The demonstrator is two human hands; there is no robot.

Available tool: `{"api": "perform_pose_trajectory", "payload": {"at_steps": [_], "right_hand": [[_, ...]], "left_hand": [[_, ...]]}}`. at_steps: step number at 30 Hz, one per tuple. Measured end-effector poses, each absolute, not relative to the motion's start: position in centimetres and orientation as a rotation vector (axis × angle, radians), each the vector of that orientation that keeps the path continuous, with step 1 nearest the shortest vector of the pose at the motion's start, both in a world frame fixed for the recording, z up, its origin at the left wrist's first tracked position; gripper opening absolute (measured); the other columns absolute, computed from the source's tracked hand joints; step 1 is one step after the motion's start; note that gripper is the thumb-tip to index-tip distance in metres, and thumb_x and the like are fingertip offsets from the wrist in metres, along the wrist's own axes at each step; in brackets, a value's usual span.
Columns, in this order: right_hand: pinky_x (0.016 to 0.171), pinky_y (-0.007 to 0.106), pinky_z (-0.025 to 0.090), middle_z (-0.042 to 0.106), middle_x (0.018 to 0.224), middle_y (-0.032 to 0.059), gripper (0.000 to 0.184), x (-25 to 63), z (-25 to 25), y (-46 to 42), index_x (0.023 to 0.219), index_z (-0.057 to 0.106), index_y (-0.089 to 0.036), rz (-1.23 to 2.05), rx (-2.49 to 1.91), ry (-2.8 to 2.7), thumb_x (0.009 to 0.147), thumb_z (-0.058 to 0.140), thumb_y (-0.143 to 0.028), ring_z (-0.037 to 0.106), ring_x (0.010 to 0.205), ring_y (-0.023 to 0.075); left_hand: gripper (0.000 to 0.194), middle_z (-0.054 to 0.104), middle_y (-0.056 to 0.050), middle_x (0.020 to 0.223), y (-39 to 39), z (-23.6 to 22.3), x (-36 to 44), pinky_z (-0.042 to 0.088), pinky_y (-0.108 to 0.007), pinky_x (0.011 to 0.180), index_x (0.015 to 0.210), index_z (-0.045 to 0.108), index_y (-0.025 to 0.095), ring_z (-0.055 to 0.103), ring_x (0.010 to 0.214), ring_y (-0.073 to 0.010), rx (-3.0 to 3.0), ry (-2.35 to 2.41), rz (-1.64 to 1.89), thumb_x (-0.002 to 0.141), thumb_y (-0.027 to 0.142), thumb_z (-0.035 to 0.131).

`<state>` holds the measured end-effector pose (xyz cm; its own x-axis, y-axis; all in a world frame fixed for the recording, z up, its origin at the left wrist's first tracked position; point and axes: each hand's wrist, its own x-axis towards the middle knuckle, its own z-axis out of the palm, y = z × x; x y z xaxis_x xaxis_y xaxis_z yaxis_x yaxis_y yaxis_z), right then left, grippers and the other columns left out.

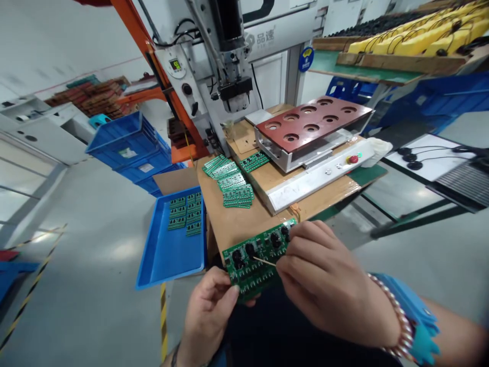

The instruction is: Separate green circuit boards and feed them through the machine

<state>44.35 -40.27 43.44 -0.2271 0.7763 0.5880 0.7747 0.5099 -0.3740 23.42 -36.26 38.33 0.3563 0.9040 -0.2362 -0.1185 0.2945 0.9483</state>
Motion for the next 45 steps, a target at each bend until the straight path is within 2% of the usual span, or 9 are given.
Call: {"api": "perform_pose_trajectory", "payload": {"at_steps": [24,45], "right_hand": [[0.066,0.033,0.031,0.048,0.066,0.0018,0.014,44.29,43.59,-40.44,0.067,0.055,-0.014,-0.006,-1.249,-2.016,0.080,0.052,-0.011,0.039,0.074,0.0151],[0.066,0.034,0.032,0.048,0.066,0.0022,0.013,44.29,43.57,-40.45,0.068,0.056,-0.013,-0.002,-1.245,-2.009,0.080,0.051,-0.010,0.040,0.075,0.0156]], "left_hand": [[0.015,0.069,0.000,0.062,-36.12,38.64,23.64,0.054,-0.030,0.056,0.066,0.058,0.020,0.068,0.059,-0.0206,1.047,0.951,0.817,0.074,0.027,0.070],[0.012,0.069,0.000,0.063,-36.19,38.52,23.46,0.052,-0.027,0.057,0.068,0.060,0.020,0.066,0.059,-0.0182,1.031,0.937,0.834,0.076,0.023,0.068]]}}
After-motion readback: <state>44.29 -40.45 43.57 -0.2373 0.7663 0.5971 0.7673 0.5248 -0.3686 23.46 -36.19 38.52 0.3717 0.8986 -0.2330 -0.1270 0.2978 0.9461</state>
